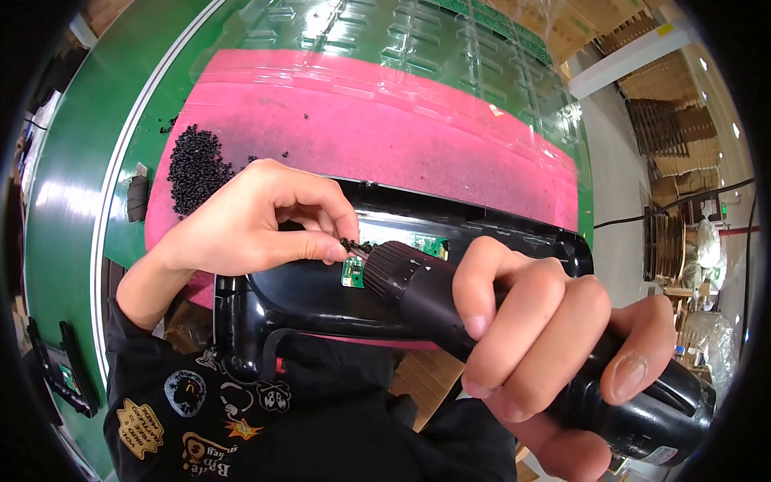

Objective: Assembling circuit boards into plastic housings using an electric screwdriver.

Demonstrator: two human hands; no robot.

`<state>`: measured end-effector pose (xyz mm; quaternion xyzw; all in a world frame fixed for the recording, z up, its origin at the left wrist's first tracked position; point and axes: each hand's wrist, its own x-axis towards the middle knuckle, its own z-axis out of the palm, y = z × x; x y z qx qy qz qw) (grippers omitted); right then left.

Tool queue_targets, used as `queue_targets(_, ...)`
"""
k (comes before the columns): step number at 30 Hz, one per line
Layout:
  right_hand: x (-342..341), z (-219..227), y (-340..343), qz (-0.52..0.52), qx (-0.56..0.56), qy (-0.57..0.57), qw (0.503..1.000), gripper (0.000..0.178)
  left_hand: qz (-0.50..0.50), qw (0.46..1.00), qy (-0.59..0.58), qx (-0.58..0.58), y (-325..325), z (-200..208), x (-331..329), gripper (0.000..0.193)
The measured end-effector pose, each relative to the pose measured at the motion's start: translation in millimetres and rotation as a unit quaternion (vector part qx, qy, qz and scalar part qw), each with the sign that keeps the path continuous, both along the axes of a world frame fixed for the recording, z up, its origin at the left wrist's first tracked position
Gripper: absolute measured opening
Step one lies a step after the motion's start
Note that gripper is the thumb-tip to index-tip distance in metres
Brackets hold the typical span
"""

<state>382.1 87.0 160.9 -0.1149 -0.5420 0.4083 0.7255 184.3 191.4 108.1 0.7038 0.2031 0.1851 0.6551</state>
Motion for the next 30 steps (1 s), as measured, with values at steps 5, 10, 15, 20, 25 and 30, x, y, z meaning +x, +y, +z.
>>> queue_targets(5,3,-5,0,-0.002,-0.012,-0.005,1.000,0.035,0.024,0.990,-0.014,0.138,-2,-5,4,0.018)
queue_targets(10,8,-8,0,-0.002,-0.019,-0.020,1.000,0.036,0.044,0.978,-0.048,0.198,-3,-10,10,0.015)
queue_targets(15,22,-9,4,-0.002,-0.015,-0.039,0.999,0.036,0.131,0.925,-0.050,0.353,-8,-14,11,0.014)
queue_targets(20,51,-4,5,-0.088,-0.074,-0.160,0.980,0.031,0.067,0.912,-0.053,0.402,-10,-10,13,0.015)
queue_targets(25,55,-18,12,-0.111,-0.121,-0.167,0.972,0.028,0.005,0.906,-0.009,0.423,-10,-16,13,0.016)
queue_targets(30,58,-23,11,-0.116,-0.135,-0.182,0.967,0.028,-0.031,0.912,0.004,0.409,-13,-20,14,0.018)
